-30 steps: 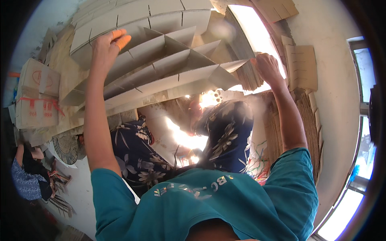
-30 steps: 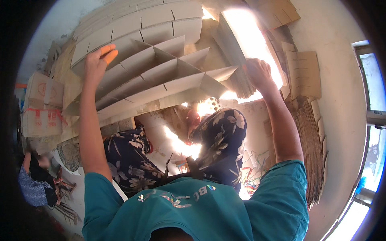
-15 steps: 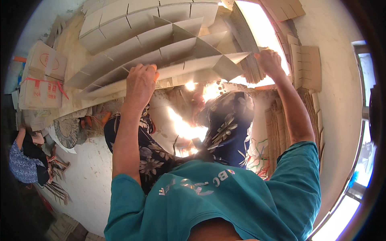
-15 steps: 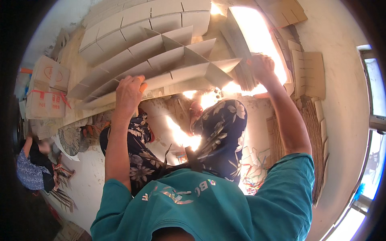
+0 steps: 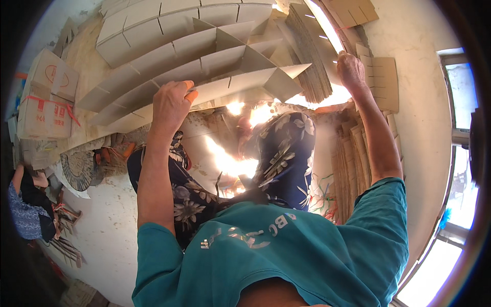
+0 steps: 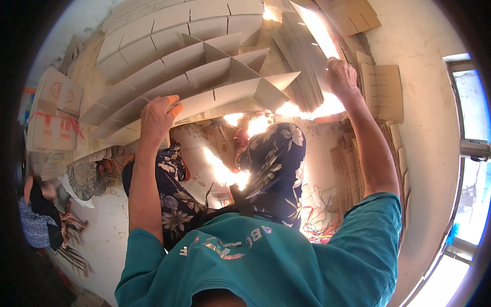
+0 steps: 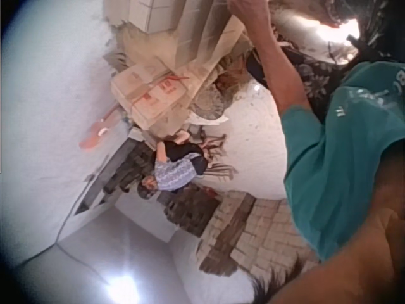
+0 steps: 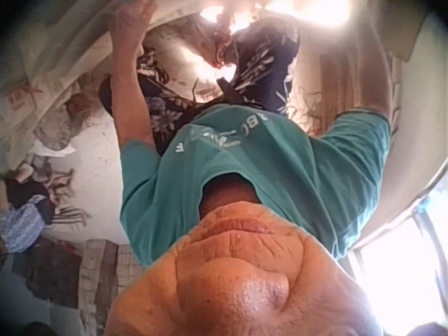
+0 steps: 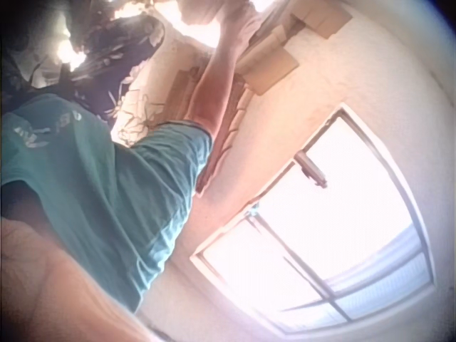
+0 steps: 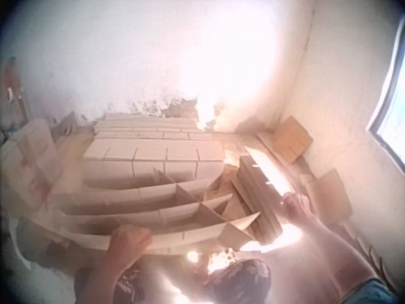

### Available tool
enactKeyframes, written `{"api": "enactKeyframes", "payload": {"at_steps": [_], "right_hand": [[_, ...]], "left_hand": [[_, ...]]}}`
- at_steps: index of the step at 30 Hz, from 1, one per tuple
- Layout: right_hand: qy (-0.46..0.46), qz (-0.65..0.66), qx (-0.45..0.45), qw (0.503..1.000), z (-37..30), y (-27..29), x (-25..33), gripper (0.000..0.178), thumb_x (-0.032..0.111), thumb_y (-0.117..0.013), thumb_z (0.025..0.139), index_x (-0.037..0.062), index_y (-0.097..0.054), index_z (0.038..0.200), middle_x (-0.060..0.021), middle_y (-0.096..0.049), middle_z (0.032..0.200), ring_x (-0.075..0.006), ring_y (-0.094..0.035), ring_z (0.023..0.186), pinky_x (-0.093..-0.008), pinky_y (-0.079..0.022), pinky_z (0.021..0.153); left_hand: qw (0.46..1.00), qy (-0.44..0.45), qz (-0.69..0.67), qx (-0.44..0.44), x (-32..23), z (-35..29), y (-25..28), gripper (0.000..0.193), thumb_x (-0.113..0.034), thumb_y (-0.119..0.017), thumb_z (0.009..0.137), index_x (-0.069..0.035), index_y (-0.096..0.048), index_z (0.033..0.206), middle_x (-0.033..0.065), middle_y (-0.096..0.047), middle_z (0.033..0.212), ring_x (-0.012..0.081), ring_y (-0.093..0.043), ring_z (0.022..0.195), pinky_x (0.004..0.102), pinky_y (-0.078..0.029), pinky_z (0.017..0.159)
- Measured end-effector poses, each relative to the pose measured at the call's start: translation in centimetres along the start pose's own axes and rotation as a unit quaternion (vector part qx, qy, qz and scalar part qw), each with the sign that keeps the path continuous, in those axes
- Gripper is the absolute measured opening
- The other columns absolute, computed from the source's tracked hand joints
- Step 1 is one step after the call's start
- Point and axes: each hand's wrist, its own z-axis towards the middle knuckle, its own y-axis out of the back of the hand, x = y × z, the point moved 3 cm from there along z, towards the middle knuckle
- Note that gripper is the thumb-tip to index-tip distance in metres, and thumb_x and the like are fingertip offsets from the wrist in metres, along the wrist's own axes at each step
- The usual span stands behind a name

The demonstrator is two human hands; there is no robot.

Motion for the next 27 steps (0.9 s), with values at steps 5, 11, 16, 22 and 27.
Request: {"api": "enactKeyframes", "payload": {"at_steps": [5,11,16,22,27], "right_hand": [[0.014,0.256,0.037,0.966,0.0,-0.9,-1.5,0.021,0.021,-0.074,0.079,0.0021,-0.065,0.083,-0.0131,-0.066,0.074,-0.0273,-0.066,0.070,-0.0375,-0.053,0.059],[0.030,0.032,-0.172,0.984,0.5,1.3,-6.3,0.010,0.013,-0.068,0.087,0.0046,-0.067,0.093,-0.0075,-0.067,0.075,-0.0082,-0.062,0.062,-0.0272,-0.048,0.048],[0.016,0.425,-0.191,0.885,-1.7,12.9,5.0,0.025,0.003,-0.064,0.090,0.0044,-0.065,0.115,-0.0054,-0.068,0.078,-0.0046,-0.053,0.064,-0.0215,-0.047,0.062],[0.135,0.632,0.009,0.763,-3.0,11.4,11.4,0.049,-0.007,-0.062,0.086,0.0051,-0.057,0.134,-0.0038,-0.064,0.125,-0.0076,-0.061,0.101,-0.0224,-0.049,0.091],[0.235,0.541,-0.097,0.802,-2.4,11.0,14.9,0.028,0.003,-0.067,0.085,-0.0062,-0.064,0.111,-0.0182,-0.060,0.130,-0.0134,-0.066,0.079,-0.0283,-0.054,0.072]], "left_hand": [[0.999,0.023,-0.011,0.020,0.3,0.1,0.2,0.025,-0.016,-0.072,0.080,-0.002,-0.071,0.101,0.0170,-0.068,0.095,0.0344,-0.064,0.088,0.0413,-0.050,0.078],[0.999,0.016,-0.047,-0.015,0.0,0.4,0.0,0.026,-0.017,-0.075,0.076,-0.003,-0.071,0.098,0.0147,-0.069,0.091,0.0326,-0.064,0.086,0.0412,-0.051,0.078],[0.999,0.006,-0.042,-0.021,-0.1,-0.1,0.1,0.025,-0.015,-0.075,0.076,-0.004,-0.071,0.099,0.0137,-0.069,0.088,0.0308,-0.064,0.082,0.0403,-0.052,0.075],[0.997,-0.021,-0.073,-0.030,-0.7,0.0,-0.5,0.023,-0.008,-0.076,0.074,-0.008,-0.073,0.096,0.0083,-0.068,0.079,0.0251,-0.063,0.074,0.0368,-0.052,0.066],[0.996,-0.040,-0.066,-0.042,-0.6,-0.4,-0.7,0.022,-0.006,-0.077,0.071,-0.008,-0.072,0.092,0.0075,-0.067,0.075,0.0237,-0.062,0.070,0.0364,-0.051,0.061]]}}
